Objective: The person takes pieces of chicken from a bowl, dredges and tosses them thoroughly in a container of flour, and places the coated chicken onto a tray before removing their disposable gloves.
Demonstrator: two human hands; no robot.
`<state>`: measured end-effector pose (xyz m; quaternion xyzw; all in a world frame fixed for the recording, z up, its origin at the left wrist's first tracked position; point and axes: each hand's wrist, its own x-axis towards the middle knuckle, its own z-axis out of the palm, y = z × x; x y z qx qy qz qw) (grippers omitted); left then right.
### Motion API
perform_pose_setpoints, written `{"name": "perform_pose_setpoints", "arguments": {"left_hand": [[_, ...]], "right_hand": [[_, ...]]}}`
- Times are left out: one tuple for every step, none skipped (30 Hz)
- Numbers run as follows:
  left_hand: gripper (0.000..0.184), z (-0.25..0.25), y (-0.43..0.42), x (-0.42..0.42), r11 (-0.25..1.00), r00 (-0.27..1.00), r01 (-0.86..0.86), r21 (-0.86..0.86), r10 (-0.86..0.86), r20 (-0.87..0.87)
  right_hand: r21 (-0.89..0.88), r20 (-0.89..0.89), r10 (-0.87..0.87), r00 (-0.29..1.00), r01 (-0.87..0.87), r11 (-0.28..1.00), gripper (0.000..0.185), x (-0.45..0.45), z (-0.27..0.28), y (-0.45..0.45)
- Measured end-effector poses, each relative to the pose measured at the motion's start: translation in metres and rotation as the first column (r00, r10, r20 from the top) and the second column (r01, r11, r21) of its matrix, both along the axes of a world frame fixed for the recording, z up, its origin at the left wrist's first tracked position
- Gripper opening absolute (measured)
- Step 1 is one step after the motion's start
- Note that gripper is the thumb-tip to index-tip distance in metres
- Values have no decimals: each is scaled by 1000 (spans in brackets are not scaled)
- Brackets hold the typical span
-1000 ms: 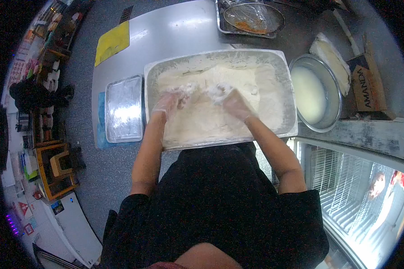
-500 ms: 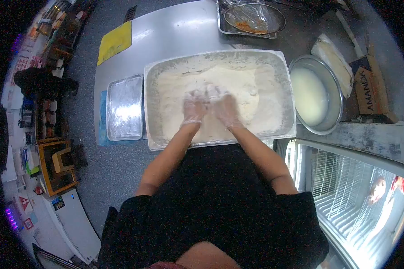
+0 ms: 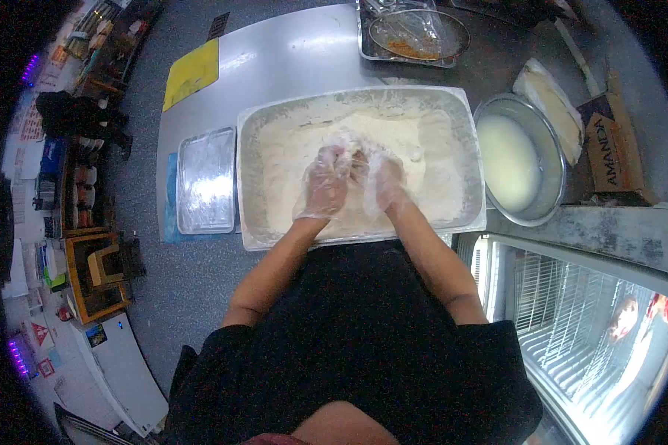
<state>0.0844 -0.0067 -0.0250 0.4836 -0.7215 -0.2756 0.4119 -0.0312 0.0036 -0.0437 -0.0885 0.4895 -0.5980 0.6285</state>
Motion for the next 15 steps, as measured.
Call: {"name": "perform_pose_setpoints", "arguments": {"left_hand": [[22, 11, 3, 0, 994, 994, 60, 93, -69, 90], [22, 20, 4, 0, 977, 975, 111, 184, -143, 172], [22, 23, 2, 1, 978, 974, 112, 179, -143, 173], [24, 26, 0, 4, 971, 962, 197, 136, -218, 164], [25, 27, -1, 7, 955, 943, 281, 93, -293, 158], [25, 27, -1, 11, 955, 943, 282, 94, -294, 159], [26, 25, -2, 16, 973, 970, 212, 88, -221, 102], [27, 24, -3, 21, 986, 988, 141, 85, -145, 44], [27, 20, -5, 29, 986, 989, 140, 85, -144, 45], [25, 15, -10, 38, 977, 989, 129, 170, -140, 55], [23, 11, -14, 48, 960, 989, 114, 254, -135, 64], [23, 9, -18, 58, 966, 981, 108, 234, -141, 131], [23, 7, -20, 65, 967, 982, 101, 233, -134, 130], [23, 5, -22, 72, 959, 981, 87, 272, -130, 146], [24, 5, -22, 77, 948, 979, 68, 311, -123, 162]], "right_hand": [[-98, 76, 23, 997, -15, 995, 26, -2, 2, 1], [-203, 147, 53, 988, -22, 979, 25, -4, 4, 0], [-208, 148, 53, 988, -21, 978, 25, -5, 6, -2], [-220, 40, 89, 995, -79, 972, 26, -7, 8, -2], [-223, -69, 124, 990, -136, 965, 27, -8, 8, -2], [-222, -67, 123, 990, -135, 966, 27, -10, 6, -2], [-177, -40, 104, 994, -110, 978, 30, -12, 2, -3], [-131, -14, 84, 996, -85, 988, 32, -16, 0, -3], [-131, -13, 85, 996, -86, 988, 32, -20, -2, -1], [-167, 116, 153, 981, -133, 977, 34, -26, -3, 1], [-206, 239, 225, 945, -177, 962, 35, -30, -4, 3], [-205, 239, 231, 943, -183, 961, 35, -33, -4, 3], [-231, -142, 251, 958, -279, 932, 36, -37, -3, 2], [-220, -502, 228, 834, -378, 899, 36, -37, 2, 0], [-219, -504, 240, 830, -391, 894, 36, -37, 8, -1]]}}
